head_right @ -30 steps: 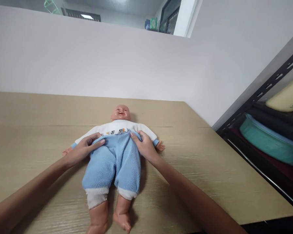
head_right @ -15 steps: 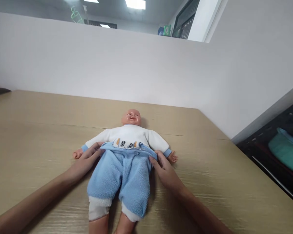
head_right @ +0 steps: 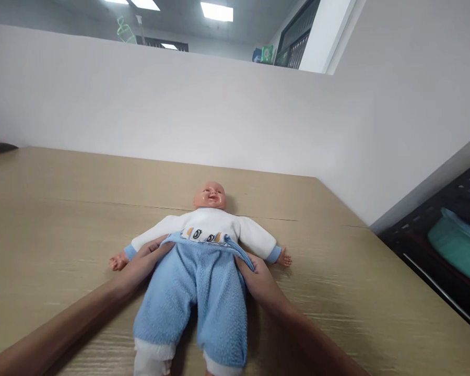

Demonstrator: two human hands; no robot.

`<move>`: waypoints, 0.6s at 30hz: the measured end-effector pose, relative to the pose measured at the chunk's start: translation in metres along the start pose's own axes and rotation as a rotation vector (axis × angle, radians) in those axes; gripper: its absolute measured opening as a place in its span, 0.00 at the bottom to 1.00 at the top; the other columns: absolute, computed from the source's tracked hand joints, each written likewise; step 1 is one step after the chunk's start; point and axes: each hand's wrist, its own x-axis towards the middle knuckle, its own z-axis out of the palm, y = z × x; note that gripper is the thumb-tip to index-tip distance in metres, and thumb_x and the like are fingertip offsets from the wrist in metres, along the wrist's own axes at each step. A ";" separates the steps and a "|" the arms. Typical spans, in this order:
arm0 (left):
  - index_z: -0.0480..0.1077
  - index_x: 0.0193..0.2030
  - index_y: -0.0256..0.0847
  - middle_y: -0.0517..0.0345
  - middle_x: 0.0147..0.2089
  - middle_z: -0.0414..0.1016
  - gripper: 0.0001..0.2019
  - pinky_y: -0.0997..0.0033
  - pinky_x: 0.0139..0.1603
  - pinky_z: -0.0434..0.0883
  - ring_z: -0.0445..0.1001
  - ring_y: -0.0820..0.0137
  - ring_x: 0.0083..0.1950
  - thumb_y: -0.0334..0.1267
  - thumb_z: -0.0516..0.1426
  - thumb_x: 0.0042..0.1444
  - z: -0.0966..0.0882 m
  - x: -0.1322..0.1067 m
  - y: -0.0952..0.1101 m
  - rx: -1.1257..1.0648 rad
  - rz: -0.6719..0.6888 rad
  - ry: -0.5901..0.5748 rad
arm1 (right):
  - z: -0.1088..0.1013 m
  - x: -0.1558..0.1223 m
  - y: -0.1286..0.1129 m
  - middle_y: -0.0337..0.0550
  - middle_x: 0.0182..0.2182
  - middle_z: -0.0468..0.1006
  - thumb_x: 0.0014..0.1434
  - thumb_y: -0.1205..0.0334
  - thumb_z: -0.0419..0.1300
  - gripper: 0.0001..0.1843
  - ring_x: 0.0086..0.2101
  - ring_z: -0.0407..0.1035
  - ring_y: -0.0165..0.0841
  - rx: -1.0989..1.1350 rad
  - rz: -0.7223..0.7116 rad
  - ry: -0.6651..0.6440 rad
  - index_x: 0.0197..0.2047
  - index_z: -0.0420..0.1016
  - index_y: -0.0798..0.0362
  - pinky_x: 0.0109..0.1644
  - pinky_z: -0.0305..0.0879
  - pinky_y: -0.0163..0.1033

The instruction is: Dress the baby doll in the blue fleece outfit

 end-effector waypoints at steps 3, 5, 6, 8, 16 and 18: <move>0.81 0.59 0.45 0.51 0.68 0.78 0.23 0.51 0.78 0.58 0.69 0.47 0.72 0.56 0.64 0.64 -0.001 0.001 -0.003 0.083 0.053 0.061 | 0.002 0.001 0.000 0.47 0.48 0.85 0.60 0.29 0.65 0.29 0.55 0.75 0.50 -0.017 -0.023 0.044 0.47 0.84 0.46 0.70 0.65 0.58; 0.81 0.58 0.45 0.51 0.68 0.78 0.24 0.53 0.79 0.57 0.68 0.47 0.73 0.58 0.64 0.63 -0.002 0.001 -0.007 0.067 0.044 0.078 | 0.002 0.003 0.001 0.47 0.51 0.84 0.58 0.26 0.65 0.32 0.58 0.73 0.50 0.000 -0.016 0.088 0.48 0.83 0.45 0.73 0.61 0.58; 0.81 0.58 0.45 0.51 0.68 0.78 0.25 0.53 0.79 0.56 0.68 0.47 0.74 0.59 0.64 0.63 -0.003 0.001 -0.009 0.040 0.033 0.070 | 0.001 0.004 0.002 0.47 0.52 0.84 0.57 0.25 0.65 0.33 0.59 0.72 0.50 0.006 -0.002 0.103 0.47 0.83 0.45 0.74 0.60 0.58; 0.81 0.60 0.44 0.51 0.70 0.77 0.27 0.54 0.80 0.54 0.66 0.48 0.75 0.60 0.64 0.63 -0.005 0.001 -0.013 -0.019 0.016 0.033 | -0.001 0.006 0.003 0.46 0.51 0.83 0.58 0.26 0.64 0.31 0.58 0.72 0.50 -0.014 0.007 0.123 0.47 0.80 0.45 0.73 0.60 0.58; 0.78 0.61 0.47 0.52 0.68 0.78 0.25 0.51 0.76 0.59 0.70 0.49 0.70 0.61 0.60 0.68 -0.003 -0.002 -0.008 0.041 0.033 -0.100 | -0.006 0.012 -0.004 0.44 0.48 0.81 0.64 0.36 0.61 0.24 0.55 0.72 0.47 -0.102 -0.058 0.068 0.49 0.76 0.47 0.66 0.65 0.49; 0.78 0.60 0.46 0.51 0.65 0.79 0.25 0.51 0.74 0.62 0.72 0.48 0.67 0.62 0.60 0.68 -0.004 -0.004 -0.003 0.054 0.018 -0.135 | -0.008 0.013 -0.006 0.43 0.45 0.80 0.64 0.38 0.63 0.22 0.52 0.72 0.47 -0.104 -0.038 0.032 0.47 0.75 0.47 0.63 0.66 0.48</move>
